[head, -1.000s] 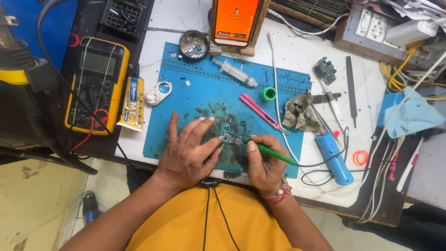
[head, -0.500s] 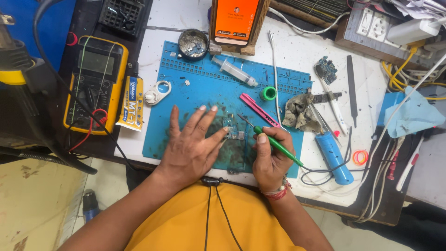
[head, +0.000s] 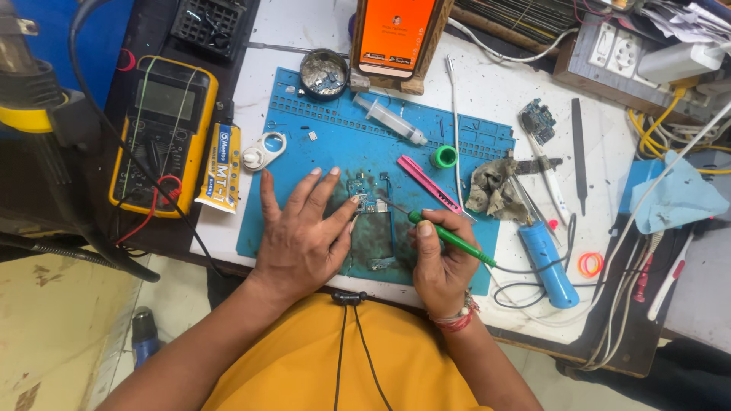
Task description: The person uses a pink precision knife to scrape a small circuit board on a blue mat. They then use a green soldering iron to work on the board's components. Finally, they use a hot air gun and tweezers to heat and manipulate a component on the board.
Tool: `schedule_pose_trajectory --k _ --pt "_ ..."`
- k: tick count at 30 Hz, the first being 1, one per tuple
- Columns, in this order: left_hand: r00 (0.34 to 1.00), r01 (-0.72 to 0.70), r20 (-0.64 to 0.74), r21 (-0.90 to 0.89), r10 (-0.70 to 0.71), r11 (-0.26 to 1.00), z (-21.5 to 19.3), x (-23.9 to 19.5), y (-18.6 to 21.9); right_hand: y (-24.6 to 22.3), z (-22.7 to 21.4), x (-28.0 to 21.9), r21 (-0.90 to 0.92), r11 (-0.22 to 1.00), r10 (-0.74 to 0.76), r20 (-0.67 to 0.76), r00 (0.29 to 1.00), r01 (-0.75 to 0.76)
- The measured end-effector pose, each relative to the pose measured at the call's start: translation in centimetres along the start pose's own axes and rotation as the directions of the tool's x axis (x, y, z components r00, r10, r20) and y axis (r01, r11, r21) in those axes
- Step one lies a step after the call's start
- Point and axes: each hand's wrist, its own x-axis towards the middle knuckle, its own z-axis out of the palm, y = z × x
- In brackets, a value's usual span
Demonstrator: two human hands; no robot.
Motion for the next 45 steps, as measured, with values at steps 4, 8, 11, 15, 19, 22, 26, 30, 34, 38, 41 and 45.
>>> schedule_pose_trajectory --k 4,8,11,15,19,22,26,30,34,38,41,45 --pt "1.000 -0.027 0.002 -0.026 0.027 0.999 -0.1 0.0 -0.2 -0.8 0.6 1.2 -0.040 0.999 -0.023 0.051 0.998 0.025" --pt "1.000 -0.026 0.011 -0.085 0.027 0.996 -0.5 -0.2 -0.7 -1.0 1.5 2.1 -0.093 0.990 -0.098 0.044 0.994 0.102" --pt "1.000 -0.019 -0.005 -0.083 0.019 0.996 -0.6 -0.2 -1.3 -0.6 1.9 2.4 -0.130 0.981 -0.139 0.057 0.989 0.145" --pt "0.999 -0.037 -0.024 -0.066 0.036 0.997 -0.2 -0.1 -1.5 0.1 1.9 2.3 -0.129 0.986 -0.103 0.056 0.993 0.109" --pt "0.999 -0.028 -0.020 -0.050 0.027 0.998 -0.1 -0.2 -1.5 0.3 2.0 2.1 -0.108 0.987 -0.111 0.068 0.991 0.118" --pt "0.998 -0.050 -0.025 -0.033 0.049 0.998 -0.1 -0.1 -1.5 0.3 2.1 2.2 -0.119 0.983 -0.128 0.084 0.988 0.137" --pt "0.999 -0.046 -0.023 -0.038 0.046 0.998 -0.1 -0.2 -1.5 0.2 2.1 2.1 -0.123 0.983 -0.123 0.090 0.988 0.133" --pt "0.999 -0.045 -0.032 -0.038 0.043 0.998 0.0 -0.2 -1.5 0.3 2.1 2.1 -0.111 0.986 -0.114 0.091 0.989 0.123" --pt "0.999 -0.041 -0.026 -0.041 0.040 0.998 0.0 -0.3 -1.5 0.5 2.1 2.0 -0.084 0.991 -0.098 0.095 0.991 0.106" --pt "0.998 -0.047 -0.034 -0.035 0.046 0.998 0.0 -0.3 -1.5 0.6 2.2 1.9 -0.079 0.992 -0.092 0.085 0.992 0.098" --pt "0.998 -0.046 -0.032 -0.036 0.044 0.998 0.0 -0.3 -1.5 0.5 2.1 2.0 -0.096 0.990 -0.099 0.089 0.991 0.107" --pt "0.998 -0.045 -0.037 -0.030 0.044 0.999 0.0 -0.3 -1.5 0.4 2.2 2.1 -0.108 0.986 -0.115 0.096 0.989 0.125"
